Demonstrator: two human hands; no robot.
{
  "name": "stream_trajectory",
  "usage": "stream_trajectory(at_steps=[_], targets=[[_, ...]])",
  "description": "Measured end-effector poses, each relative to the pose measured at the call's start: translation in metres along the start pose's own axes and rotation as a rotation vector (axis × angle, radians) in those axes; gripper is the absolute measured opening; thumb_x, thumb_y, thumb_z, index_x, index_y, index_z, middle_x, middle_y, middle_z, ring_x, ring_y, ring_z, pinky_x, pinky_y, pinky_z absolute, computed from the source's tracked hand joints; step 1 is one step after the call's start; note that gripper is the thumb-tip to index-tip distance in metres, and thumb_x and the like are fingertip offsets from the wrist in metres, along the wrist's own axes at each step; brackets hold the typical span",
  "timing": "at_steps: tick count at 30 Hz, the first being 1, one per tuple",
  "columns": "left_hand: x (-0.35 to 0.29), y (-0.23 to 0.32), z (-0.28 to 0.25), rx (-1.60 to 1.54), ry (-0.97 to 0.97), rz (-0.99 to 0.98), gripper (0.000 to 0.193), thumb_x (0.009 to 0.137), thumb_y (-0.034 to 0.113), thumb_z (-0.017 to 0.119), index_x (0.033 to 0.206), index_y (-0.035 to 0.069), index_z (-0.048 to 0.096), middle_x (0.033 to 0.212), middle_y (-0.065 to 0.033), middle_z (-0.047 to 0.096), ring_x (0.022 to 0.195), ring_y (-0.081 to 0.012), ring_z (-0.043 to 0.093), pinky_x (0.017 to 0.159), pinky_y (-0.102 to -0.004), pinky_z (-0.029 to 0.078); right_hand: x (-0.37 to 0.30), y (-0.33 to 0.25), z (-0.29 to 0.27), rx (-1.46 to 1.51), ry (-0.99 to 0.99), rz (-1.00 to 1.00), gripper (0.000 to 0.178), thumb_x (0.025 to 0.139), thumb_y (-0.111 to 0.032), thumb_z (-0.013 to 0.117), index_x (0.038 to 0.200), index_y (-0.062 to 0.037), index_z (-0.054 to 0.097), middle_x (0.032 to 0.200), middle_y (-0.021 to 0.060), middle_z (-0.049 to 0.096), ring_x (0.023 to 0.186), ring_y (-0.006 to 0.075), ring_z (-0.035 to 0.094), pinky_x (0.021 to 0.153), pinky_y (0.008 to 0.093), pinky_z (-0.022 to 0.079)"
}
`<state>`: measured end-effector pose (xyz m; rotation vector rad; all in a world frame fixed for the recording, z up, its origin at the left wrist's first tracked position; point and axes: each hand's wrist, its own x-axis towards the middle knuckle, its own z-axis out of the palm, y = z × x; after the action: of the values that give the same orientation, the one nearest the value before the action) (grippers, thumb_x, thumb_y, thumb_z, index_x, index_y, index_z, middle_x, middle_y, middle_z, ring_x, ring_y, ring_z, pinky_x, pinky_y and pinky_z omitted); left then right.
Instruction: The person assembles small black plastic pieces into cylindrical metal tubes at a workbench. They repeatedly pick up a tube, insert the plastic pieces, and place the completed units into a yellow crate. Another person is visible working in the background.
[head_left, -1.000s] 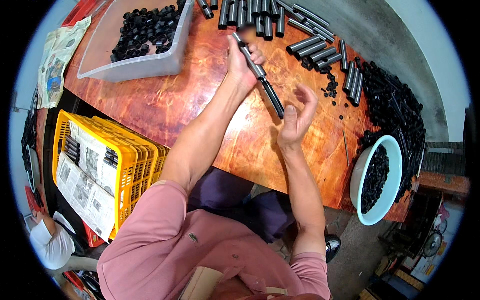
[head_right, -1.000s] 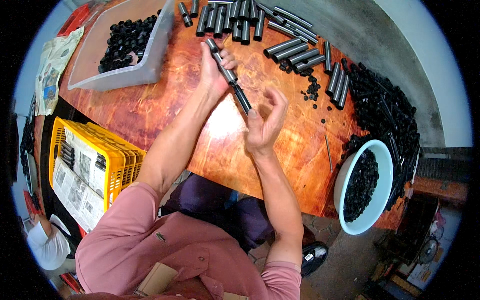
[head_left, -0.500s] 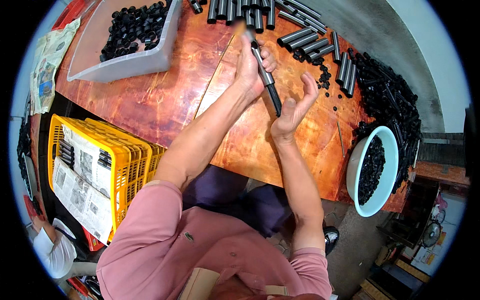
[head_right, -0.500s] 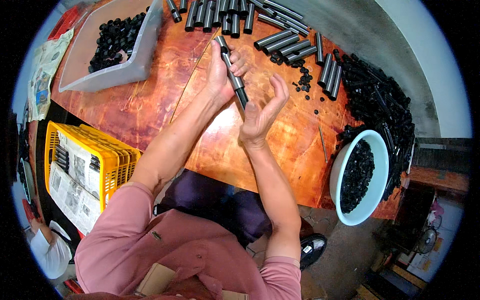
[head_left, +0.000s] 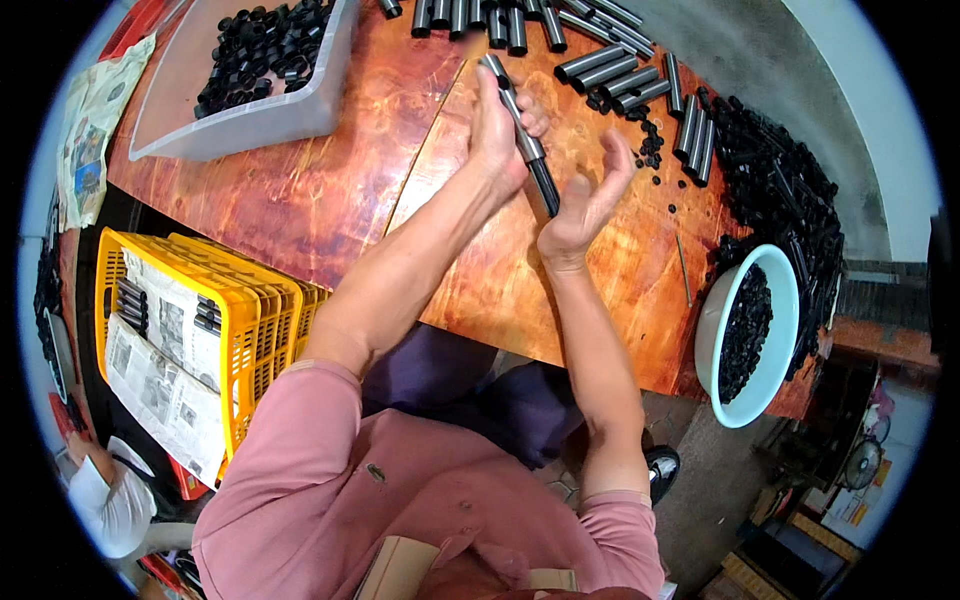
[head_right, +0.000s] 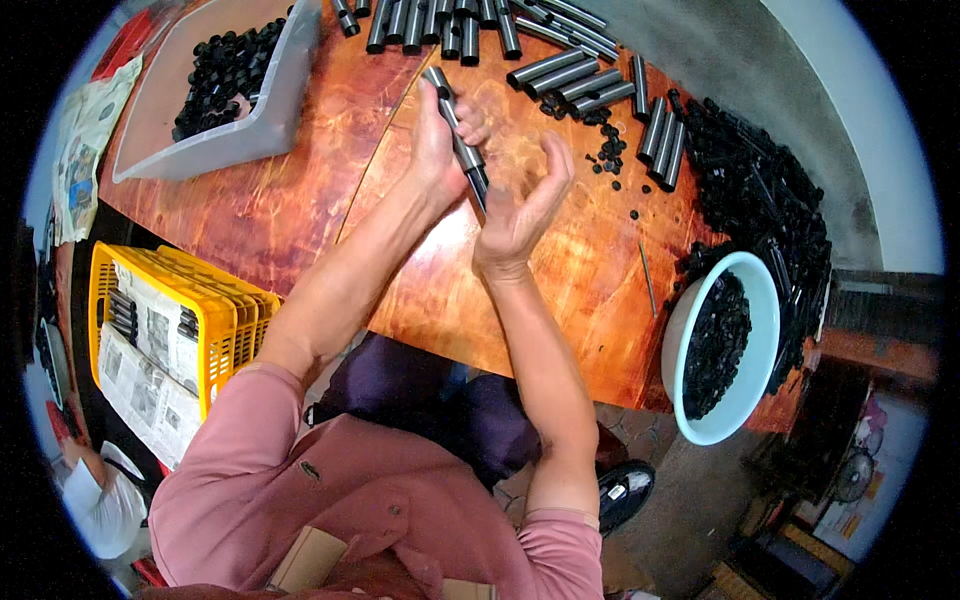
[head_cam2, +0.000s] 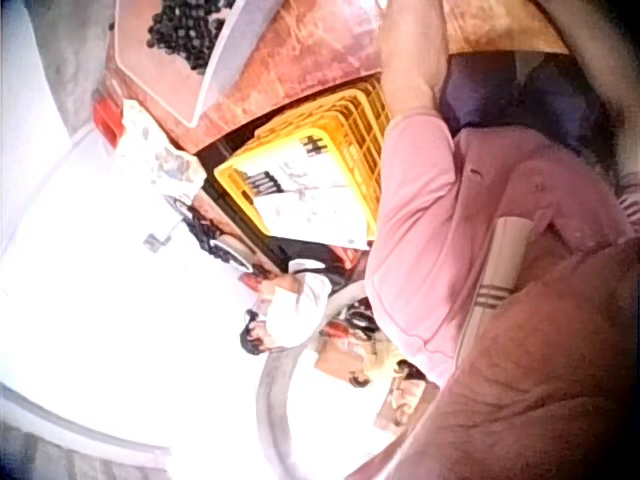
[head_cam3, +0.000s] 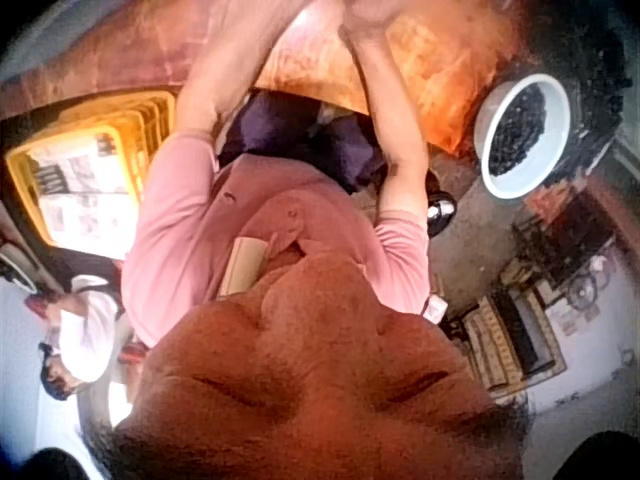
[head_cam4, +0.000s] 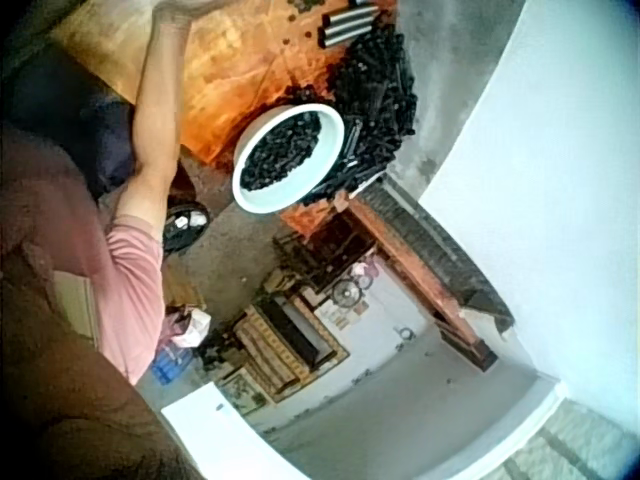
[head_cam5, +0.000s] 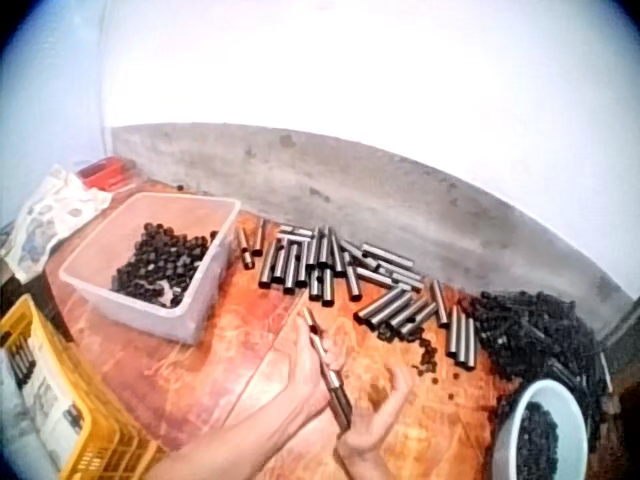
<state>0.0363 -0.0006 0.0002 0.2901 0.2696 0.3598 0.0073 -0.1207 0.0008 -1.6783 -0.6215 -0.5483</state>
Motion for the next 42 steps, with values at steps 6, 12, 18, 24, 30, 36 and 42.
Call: stream_trajectory(at_steps=[6,12,18,24,30,36,42], targets=[[0.001,0.005,-0.007,-0.044,-0.132,0.003,0.049,0.103,0.059,0.037,0.099,0.011,0.047,0.068,0.0,0.042,0.053,-0.0113,0.038,0.05,-0.0269,0.036,-0.009,0.0,-0.007,0.039,-0.017,0.058,0.063,0.1,-0.048,0.049,0.135,0.0035,0.041,0.13,0.0159,0.048,0.121,0.0266,0.048,0.104,0.0425,0.035],[0.009,0.016,-0.011,-0.039,-0.022,0.083,0.05,0.101,0.06,0.042,0.098,0.011,0.048,0.069,-0.0007,0.043,0.056,-0.0126,0.041,0.052,-0.0277,0.037,-0.003,-0.021,-0.002,-0.346,-0.39,0.315,0.044,0.092,-0.029,0.064,0.125,-0.0002,0.057,0.083,0.0214,0.068,0.077,0.0377,0.069,0.068,0.045,0.052],[0.004,0.013,-0.006,-0.044,-0.026,-0.04,0.048,0.102,0.058,0.04,0.097,0.011,0.046,0.067,0.0013,0.039,0.052,-0.0095,0.036,0.047,-0.0237,0.036,-0.008,-0.013,-0.003,-0.526,-0.339,-0.021,0.021,0.093,-0.025,0.067,0.1,-0.0047,0.069,0.062,0.0167,0.062,0.055,0.0328,0.064,0.052,0.0423,0.047],[0.002,0.013,0.0,-0.024,0.015,-0.081,0.051,0.102,0.061,0.036,0.096,0.011,0.046,0.065,0.0019,0.038,0.049,-0.008,0.034,0.044,-0.0226,0.032,-0.009,-0.012,-0.007,-0.67,-0.39,-0.177,0.021,0.092,-0.023,0.068,0.096,-0.0027,0.068,0.062,0.0181,0.063,0.052,0.0344,0.063,0.048,0.0425,0.046],[0.004,0.013,-0.008,-0.049,-0.12,-0.043,0.05,0.102,0.062,0.036,0.095,0.013,0.043,0.065,0.001,0.038,0.05,-0.0096,0.034,0.046,-0.0253,0.033,-0.012,-0.014,-0.003,-0.522,-0.38,0.039,0.021,0.092,-0.022,0.066,0.099,-0.0022,0.067,0.067,0.0205,0.065,0.056,0.0358,0.065,0.05,0.0433,0.049],[0.009,0.018,-0.018,-0.109,-0.196,-0.071,0.051,0.101,0.063,0.038,0.096,0.013,0.047,0.065,-0.0002,0.04,0.054,-0.0128,0.038,0.051,-0.0282,0.036,-0.011,-0.016,0.0,-0.526,-0.392,0.121,0.023,0.093,-0.023,0.065,0.103,-0.0024,0.069,0.068,0.0234,0.065,0.061,0.0376,0.067,0.055,0.0454,0.05],[0.015,0.024,-0.013,-0.122,-0.057,-0.04,0.054,0.101,0.063,0.038,0.094,0.011,0.049,0.072,-0.0031,0.047,0.064,-0.0172,0.045,0.06,-0.0314,0.043,-0.007,-0.014,-0.005,-0.201,-0.281,0.24,0.044,0.096,-0.03,0.06,0.128,0.0008,0.055,0.091,0.0175,0.061,0.079,0.0268,0.061,0.071,0.0384,0.05]])
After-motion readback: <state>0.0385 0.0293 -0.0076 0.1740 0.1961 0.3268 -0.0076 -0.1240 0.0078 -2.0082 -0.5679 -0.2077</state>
